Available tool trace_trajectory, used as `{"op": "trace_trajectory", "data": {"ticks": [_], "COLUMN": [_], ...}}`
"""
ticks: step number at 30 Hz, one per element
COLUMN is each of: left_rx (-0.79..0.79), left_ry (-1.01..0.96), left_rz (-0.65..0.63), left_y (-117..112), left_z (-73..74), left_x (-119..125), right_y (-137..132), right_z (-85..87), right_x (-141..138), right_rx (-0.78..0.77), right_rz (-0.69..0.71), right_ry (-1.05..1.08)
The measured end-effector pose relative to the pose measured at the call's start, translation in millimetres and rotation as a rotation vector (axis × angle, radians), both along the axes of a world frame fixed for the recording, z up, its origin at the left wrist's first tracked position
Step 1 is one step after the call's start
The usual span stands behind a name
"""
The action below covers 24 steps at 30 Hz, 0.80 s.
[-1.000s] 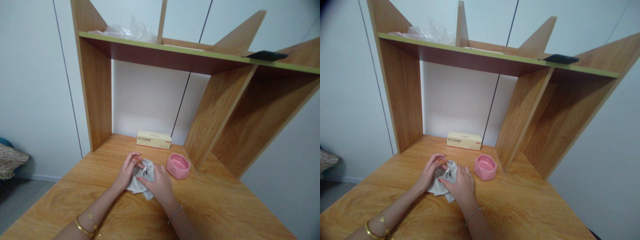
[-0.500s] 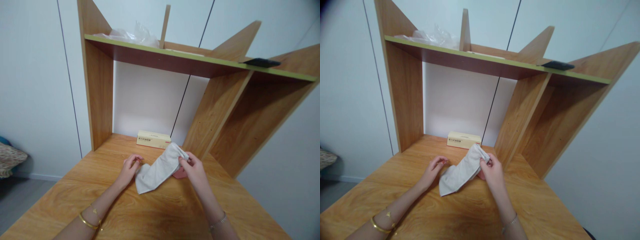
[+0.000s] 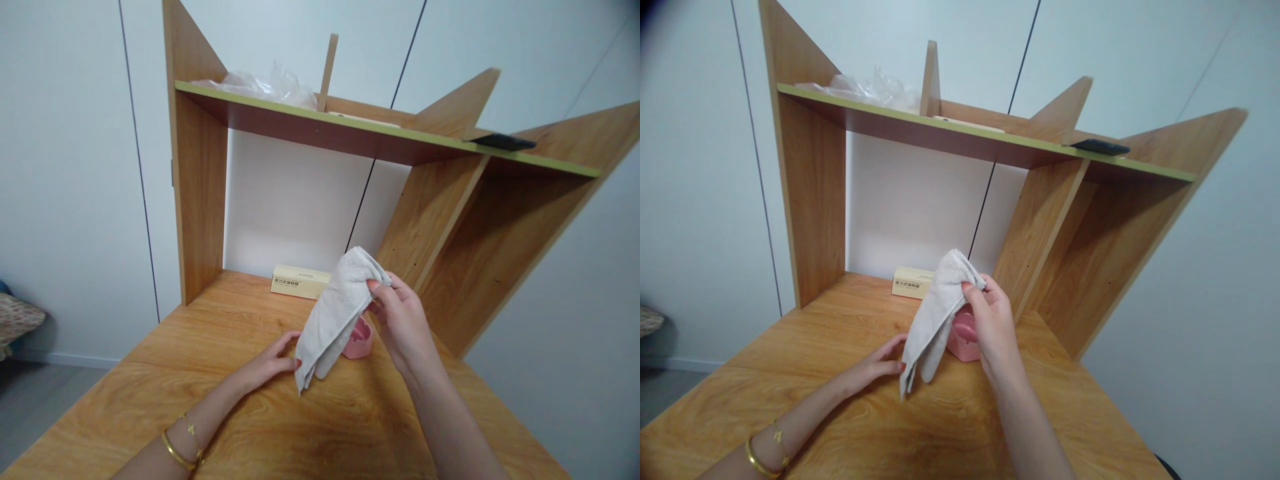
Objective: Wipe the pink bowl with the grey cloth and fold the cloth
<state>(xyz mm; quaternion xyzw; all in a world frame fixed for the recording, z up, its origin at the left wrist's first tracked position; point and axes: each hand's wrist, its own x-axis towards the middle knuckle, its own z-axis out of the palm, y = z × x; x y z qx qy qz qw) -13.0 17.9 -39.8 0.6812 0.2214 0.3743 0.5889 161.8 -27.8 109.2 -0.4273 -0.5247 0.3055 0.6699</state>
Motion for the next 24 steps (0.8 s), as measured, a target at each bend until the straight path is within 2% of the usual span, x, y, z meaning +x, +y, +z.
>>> {"op": "trace_trajectory", "data": {"ticks": [2, 3, 5, 8, 12, 14, 16, 18, 20, 24], "left_rx": [-0.142, -0.181, -0.194, -0.152, -0.076, 0.016, 0.188, 0.386, 0.513, 0.545], "left_ry": [-0.073, -0.095, -0.107, -0.06, 0.036, 0.146, 0.336, 0.521, 0.618, 0.646], "left_rz": [-0.109, -0.122, -0.069, 0.049, 0.102, 0.115, 0.171, 0.259, 0.337, 0.474], "left_y": [0.7, 1.9, 5.5, 10.5, 11.4, 9.7, 7.6, 6.0, 5.9, 10.2], "left_z": [2.0, 2.4, 2.7, 4.0, 7.0, 6.8, 5.4, 3.7, 2.6, 1.9], "left_x": [0.3, -0.4, -3.5, -10.0, -14.3, -13.4, -11.6, -9.8, -8.9, -9.8], "right_y": [-0.2, -0.1, -0.5, -4.2, -13.8, -18.3, -21.5, -23.4, -24.3, -23.3], "right_z": [-0.2, -2.7, -13.1, -40.6, -85.8, -105.3, -119.9, -128.1, -129.7, -120.5], "right_x": [4.1, 8.7, 22.2, 47.4, 77.9, 90.2, 100.5, 107.5, 108.6, 85.4], "right_rx": [0.003, -0.01, -0.06, -0.165, -0.35, -0.428, -0.433, -0.381, -0.322, -0.293], "right_rz": [-0.037, -0.06, -0.113, -0.214, -0.337, -0.357, -0.401, -0.474, -0.535, -0.536], "right_ry": [0.079, 0.112, 0.153, 0.131, -0.005, -0.07, -0.172, -0.315, -0.451, -0.651]}}
